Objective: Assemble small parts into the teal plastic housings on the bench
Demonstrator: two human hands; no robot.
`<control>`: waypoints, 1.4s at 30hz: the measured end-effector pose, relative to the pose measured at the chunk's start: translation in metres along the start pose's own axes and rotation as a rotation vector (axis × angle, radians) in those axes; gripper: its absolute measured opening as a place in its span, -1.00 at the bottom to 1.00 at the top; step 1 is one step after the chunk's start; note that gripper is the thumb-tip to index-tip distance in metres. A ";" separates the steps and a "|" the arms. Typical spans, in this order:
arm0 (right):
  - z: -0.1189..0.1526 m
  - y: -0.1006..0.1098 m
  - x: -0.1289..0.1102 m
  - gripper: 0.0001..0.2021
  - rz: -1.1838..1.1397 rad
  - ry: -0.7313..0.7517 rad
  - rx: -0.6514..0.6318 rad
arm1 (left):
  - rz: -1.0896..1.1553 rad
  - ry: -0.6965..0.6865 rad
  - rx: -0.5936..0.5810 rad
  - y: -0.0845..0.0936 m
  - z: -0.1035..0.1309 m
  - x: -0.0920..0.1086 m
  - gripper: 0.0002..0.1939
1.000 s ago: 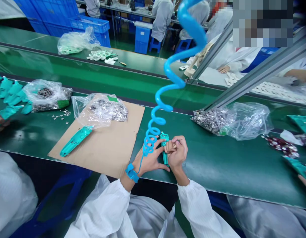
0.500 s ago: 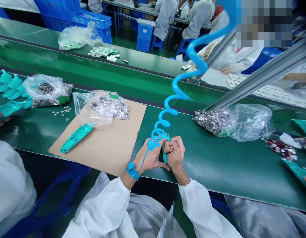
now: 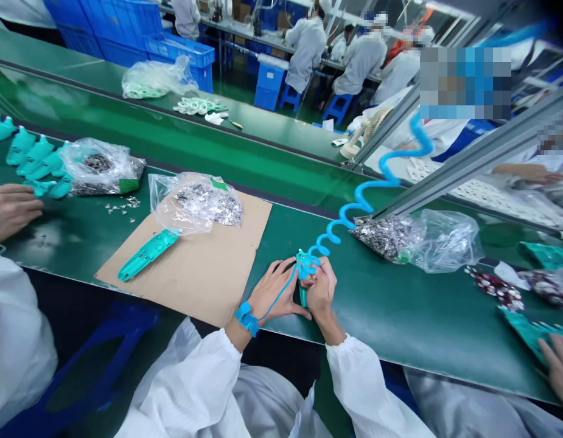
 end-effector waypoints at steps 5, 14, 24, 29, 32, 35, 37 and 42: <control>-0.010 -0.001 -0.020 -0.82 -0.151 0.068 0.024 | -0.027 0.013 -0.003 0.004 0.000 0.002 -0.09; 0.008 0.026 -0.040 -0.93 -0.231 0.070 0.268 | -0.060 0.071 -0.016 0.005 -0.002 0.003 -0.16; 0.025 0.020 -0.015 -0.94 -0.238 0.050 0.274 | -0.064 0.083 -0.056 0.005 -0.006 0.006 -0.22; 0.029 0.020 -0.011 -0.93 -0.210 0.053 0.248 | -0.070 0.079 -0.053 0.002 -0.003 0.003 -0.25; 0.031 0.020 -0.011 -0.93 -0.190 0.070 0.235 | -0.070 0.078 -0.046 0.001 -0.002 0.001 -0.24; 0.032 0.020 -0.011 -0.92 -0.185 0.082 0.213 | -0.079 0.057 -0.056 0.003 -0.002 0.002 -0.21; 0.032 0.019 -0.010 -0.92 -0.167 0.091 0.199 | -0.089 0.049 -0.059 0.004 -0.003 0.002 -0.21; 0.034 0.017 -0.006 -0.90 -0.106 0.124 0.161 | -0.077 0.068 -0.073 0.002 -0.004 0.001 -0.24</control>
Point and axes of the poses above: each hand's wrist, its own z-axis away from the middle knuckle, its own y-axis out of the back of the hand, x = y × z, the point moved 2 cm from there along -z, towards the middle knuckle
